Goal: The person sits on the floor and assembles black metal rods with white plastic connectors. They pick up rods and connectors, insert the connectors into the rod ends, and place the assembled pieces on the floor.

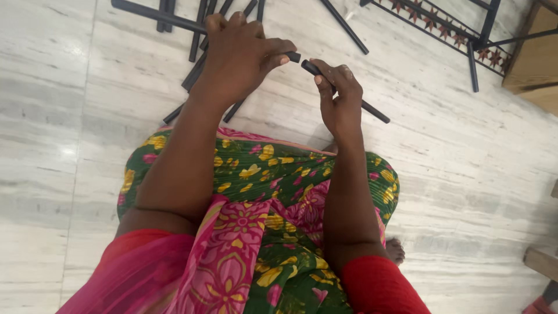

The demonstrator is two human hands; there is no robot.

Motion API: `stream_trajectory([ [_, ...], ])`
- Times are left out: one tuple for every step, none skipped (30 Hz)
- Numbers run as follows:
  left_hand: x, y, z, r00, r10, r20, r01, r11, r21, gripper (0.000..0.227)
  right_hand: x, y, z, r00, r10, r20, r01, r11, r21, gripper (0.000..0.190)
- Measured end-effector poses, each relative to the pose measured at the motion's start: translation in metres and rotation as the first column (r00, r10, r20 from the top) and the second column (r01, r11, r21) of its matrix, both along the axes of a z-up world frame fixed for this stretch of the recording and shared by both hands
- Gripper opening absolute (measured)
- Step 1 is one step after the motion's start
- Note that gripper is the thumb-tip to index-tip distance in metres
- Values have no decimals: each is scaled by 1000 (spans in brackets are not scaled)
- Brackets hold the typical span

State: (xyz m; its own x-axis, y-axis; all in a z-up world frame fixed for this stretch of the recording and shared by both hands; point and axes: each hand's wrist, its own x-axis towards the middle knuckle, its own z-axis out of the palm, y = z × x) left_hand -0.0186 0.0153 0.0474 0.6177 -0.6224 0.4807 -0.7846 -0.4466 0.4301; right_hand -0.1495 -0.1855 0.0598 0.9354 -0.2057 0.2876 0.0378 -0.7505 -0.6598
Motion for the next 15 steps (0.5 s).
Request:
stream_trajectory([
  [-1,-1,-2,1000,-5,-5,5,1000,-7,17,-1,1,1,1000,-12,-28,13,1000,24,25],
  [-2,-3,-4,1000,5,23,-5,1000,21,17,-2,1,2,998,-23,-56,26,999,48,26],
  [-3,-4,-5,998,14,53,-17,999,49,16,-2,2,2,996,-33,-83,39,997,73,26],
  [-4,-5,-6,996,23,84,-29,997,76,16,-2,2,1,997,-34,-72,32,999,-28,26],
  [-5,-5,-8,996,17,83,-24,996,85,14,-2,2,0,997,-34,-63,25,991,-128,25],
  [-5,-4,-9,997,11,82,-18,996,93,13,-3,2,-1,998,-32,-54,19,974,-228,25],
  [-7,-4,-10,997,5,79,-12,995,101,12,-4,3,-3,999,-27,-42,15,962,-273,25],
  [-8,-5,-11,997,5,71,-13,992,122,13,-4,4,-5,999,-22,-30,11,948,-319,25],
  [-9,-7,-11,998,5,66,-15,990,142,14,-4,5,-7,1000,-15,-15,9,932,-363,25],
  [-9,-9,-11,998,6,62,-16,987,162,15,-3,7,-10,999,-19,-28,8,936,-353,25],
  [-11,-11,-11,997,6,81,-20,985,172,15,-2,11,-14,999,-23,-41,7,940,-342,24],
  [-13,-13,-12,995,7,101,-25,983,182,15,-1,14,-17,998,-26,-54,7,944,-331,24],
  [-15,-14,-12,993,7,119,-30,981,194,15,-1,18,-21,997,-27,-71,4,949,-316,24],
  [-15,-14,-14,996,3,88,-21,978,209,15,0,22,-25,996,-28,-87,1,953,-302,25],
  [-15,-14,-15,998,0,56,-13,974,225,15,0,25,-29,994,-28,-105,-3,958,-287,26],
])
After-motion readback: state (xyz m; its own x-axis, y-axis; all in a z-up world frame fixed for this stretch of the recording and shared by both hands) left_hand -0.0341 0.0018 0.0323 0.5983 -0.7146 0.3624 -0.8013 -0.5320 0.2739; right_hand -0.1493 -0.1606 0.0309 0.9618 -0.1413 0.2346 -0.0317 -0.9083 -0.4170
